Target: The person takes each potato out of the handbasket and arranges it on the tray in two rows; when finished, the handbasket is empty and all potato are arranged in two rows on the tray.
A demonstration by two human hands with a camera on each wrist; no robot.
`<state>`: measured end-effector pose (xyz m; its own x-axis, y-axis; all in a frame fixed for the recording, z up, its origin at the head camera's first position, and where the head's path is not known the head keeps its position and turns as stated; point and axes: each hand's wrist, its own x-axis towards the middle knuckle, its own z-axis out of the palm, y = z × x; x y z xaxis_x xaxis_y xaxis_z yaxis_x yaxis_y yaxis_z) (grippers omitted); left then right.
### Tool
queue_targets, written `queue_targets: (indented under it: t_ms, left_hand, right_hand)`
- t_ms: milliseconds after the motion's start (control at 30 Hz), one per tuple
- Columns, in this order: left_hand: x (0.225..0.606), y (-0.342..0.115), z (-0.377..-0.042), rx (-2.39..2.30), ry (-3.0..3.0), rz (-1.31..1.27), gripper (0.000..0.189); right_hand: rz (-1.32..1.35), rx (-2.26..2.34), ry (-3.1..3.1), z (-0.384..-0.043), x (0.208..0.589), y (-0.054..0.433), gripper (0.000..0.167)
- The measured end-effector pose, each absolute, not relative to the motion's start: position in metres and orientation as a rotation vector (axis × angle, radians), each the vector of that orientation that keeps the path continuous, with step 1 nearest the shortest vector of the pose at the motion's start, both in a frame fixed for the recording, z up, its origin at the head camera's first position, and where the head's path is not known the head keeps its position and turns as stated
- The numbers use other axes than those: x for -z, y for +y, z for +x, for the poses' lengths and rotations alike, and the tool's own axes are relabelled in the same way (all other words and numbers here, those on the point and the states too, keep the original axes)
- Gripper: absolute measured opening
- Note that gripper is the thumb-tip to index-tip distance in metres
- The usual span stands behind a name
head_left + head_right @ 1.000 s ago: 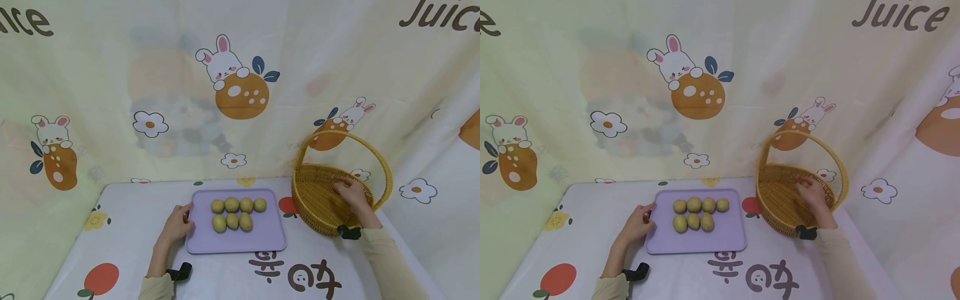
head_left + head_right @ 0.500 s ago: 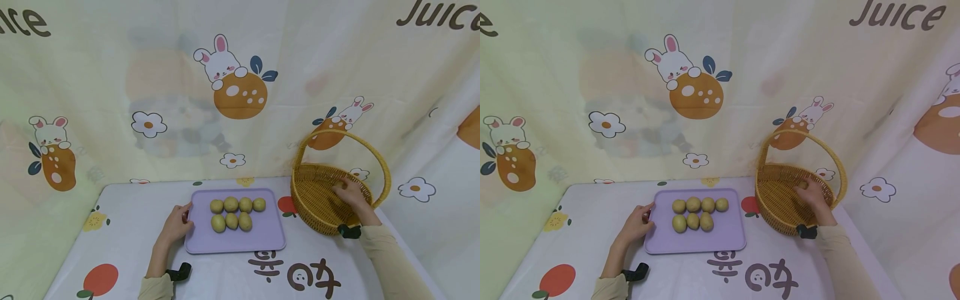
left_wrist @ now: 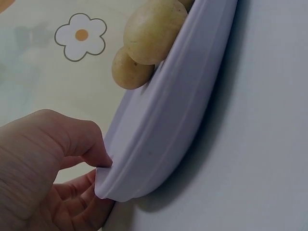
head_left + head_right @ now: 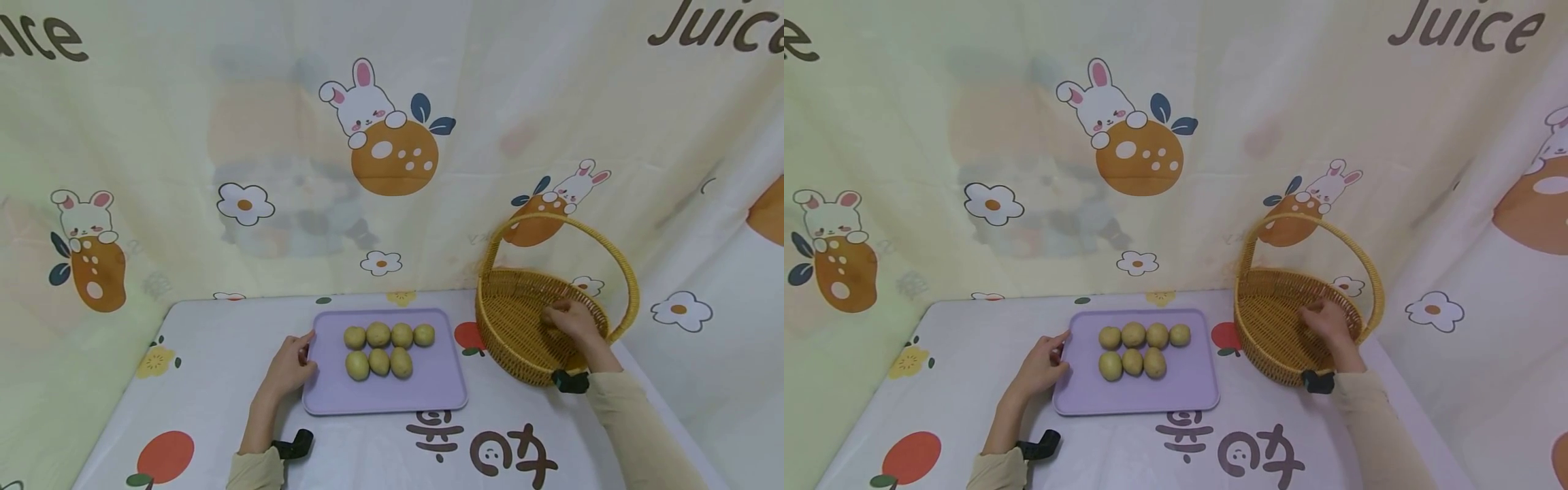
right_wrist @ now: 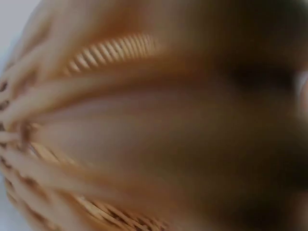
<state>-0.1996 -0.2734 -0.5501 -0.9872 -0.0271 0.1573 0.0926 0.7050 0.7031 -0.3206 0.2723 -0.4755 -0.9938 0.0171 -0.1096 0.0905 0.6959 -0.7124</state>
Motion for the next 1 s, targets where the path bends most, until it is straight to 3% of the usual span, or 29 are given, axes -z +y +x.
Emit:
queue_targets:
  t_ms: [533, 767, 1000]
  left_hand:
    - [0.550, -0.272, -0.199, 1.138, -2.749, -0.051, 0.067]
    - [0.551, -0.271, -0.202, 1.136, -2.741, -0.072, 0.066]
    - [0.551, -0.272, -0.199, 1.138, -2.745, -0.059, 0.066]
  right_hand:
    - [-0.037, 0.955, 3.006, -0.311, 0.479, 0.271, 0.051]
    - [-0.010, 1.101, 2.903, -0.310, 0.483, 0.272, 0.057]
    - [-0.048, 1.208, 2.856, -0.308, 0.489, 0.267, 0.050]
